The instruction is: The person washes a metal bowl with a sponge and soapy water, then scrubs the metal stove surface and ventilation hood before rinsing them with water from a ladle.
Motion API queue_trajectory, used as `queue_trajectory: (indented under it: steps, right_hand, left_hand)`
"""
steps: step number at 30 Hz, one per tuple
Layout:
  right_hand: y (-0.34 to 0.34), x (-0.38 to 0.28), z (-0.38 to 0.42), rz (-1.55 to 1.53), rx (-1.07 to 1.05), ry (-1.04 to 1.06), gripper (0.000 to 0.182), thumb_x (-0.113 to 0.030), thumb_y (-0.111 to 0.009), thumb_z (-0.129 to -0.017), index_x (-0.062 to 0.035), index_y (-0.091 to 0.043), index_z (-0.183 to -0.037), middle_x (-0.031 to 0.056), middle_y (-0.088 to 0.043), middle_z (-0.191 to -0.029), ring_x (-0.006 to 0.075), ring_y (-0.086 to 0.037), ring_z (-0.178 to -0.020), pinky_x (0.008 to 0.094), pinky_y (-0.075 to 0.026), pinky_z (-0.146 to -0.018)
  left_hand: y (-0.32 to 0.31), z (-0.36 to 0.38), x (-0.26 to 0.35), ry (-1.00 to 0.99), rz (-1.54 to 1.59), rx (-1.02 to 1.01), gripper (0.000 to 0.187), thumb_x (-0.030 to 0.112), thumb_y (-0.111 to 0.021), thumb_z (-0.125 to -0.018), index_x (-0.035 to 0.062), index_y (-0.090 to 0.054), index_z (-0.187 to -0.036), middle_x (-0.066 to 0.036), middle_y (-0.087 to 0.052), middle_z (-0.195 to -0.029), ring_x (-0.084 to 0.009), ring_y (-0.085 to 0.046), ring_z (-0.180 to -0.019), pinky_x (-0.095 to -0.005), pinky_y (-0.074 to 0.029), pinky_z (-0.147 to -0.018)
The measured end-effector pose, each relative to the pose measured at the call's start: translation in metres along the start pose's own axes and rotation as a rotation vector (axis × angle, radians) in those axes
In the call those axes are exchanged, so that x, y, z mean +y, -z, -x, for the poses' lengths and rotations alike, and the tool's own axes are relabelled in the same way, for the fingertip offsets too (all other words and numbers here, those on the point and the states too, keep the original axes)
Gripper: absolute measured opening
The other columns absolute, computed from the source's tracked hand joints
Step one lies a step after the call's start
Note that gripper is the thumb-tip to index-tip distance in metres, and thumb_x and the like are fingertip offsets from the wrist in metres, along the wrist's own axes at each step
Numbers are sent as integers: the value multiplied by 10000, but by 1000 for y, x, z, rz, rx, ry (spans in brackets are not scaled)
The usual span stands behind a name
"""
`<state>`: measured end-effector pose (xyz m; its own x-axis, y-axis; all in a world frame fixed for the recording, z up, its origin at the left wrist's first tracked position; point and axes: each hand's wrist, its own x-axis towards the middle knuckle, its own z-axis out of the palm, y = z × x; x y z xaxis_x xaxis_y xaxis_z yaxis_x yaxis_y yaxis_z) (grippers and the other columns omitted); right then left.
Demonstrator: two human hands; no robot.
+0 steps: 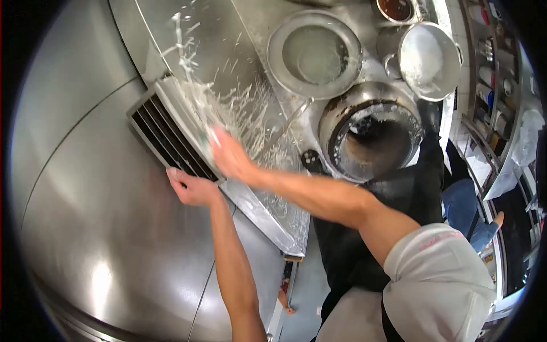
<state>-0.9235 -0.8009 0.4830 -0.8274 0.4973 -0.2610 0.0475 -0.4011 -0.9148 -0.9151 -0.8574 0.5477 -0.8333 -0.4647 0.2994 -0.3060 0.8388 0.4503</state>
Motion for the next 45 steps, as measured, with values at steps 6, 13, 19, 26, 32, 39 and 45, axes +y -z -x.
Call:
queue_trajectory:
  steps: [6, 13, 19, 26, 32, 39, 45]
  right_hand:
    - [-25, -21, -170, 206, -432, -112, 289, -193, -498, -865, 49, -645, -925, 337, -632, -929, 484, -595, -937, 525, -480, -783]
    - [-123, -71, -222, 553, -1350, -123, 345, -368, -584, -864, -129, -753, -1047, 116, -731, -986, 283, -672, -966, 448, -517, -816]
    - [-114, -81, -200, 971, -963, 536, 273, -309, -610, -869, -84, -750, -935, 143, -732, -941, 323, -694, -898, 452, -547, -789]
    - [-47, -107, -37, 735, -930, 917, 143, -209, -612, -898, -112, -718, -900, 62, -697, -997, 252, -661, -976, 420, -537, -868]
    - [-43, -23, 46, 1153, -1351, 1445, 184, -168, -663, -840, -134, -695, -1019, 15, -640, -1167, 217, -591, -1132, 337, -490, -1019]
    - [-21, -15, 70, 1584, -1655, 1423, 92, -177, -674, -857, -144, -760, -861, 20, -645, -1177, 242, -608, -1133, 345, -568, -808]
    - [75, -33, 8, 1484, -1619, 1563, 184, -119, -680, -842, -117, -728, -1019, 82, -688, -1081, 227, -688, -980, 332, -597, -766]
  left_hand:
    - [0, -1, 0, 3, 10, -15, 459, 283, -513, -1039, -115, -585, -1255, -237, -633, -1256, -302, -613, -1164, -362, -485, -1004]
    - [4, -4, -3, 20, 99, -4, 418, 272, -559, -1020, -94, -622, -1215, -209, -679, -1154, -267, -652, -1040, -345, -519, -918]
    - [7, -9, -11, -65, 92, 27, 359, 245, -612, -989, -59, -658, -1174, -206, -694, -1101, -288, -664, -966, -368, -525, -857]
    - [15, -12, -34, 186, 492, -17, 455, 368, -503, -1025, -37, -709, -1061, -169, -708, -1019, -263, -668, -946, -399, -491, -885]
    - [117, 98, -139, 775, 1048, -1, 510, 472, -389, -1040, 8, -586, -1116, -190, -653, -1157, -337, -598, -1176, -470, -426, -1062]
    - [157, 185, -151, 897, 1027, 32, 545, 492, -411, -1026, -15, -590, -1115, -209, -652, -1175, -330, -624, -1135, -434, -451, -1026]
    - [150, 174, -150, 497, 871, -106, 269, 96, -598, -974, -82, -575, -1174, -198, -656, -1185, -283, -678, -1034, -374, -530, -955]
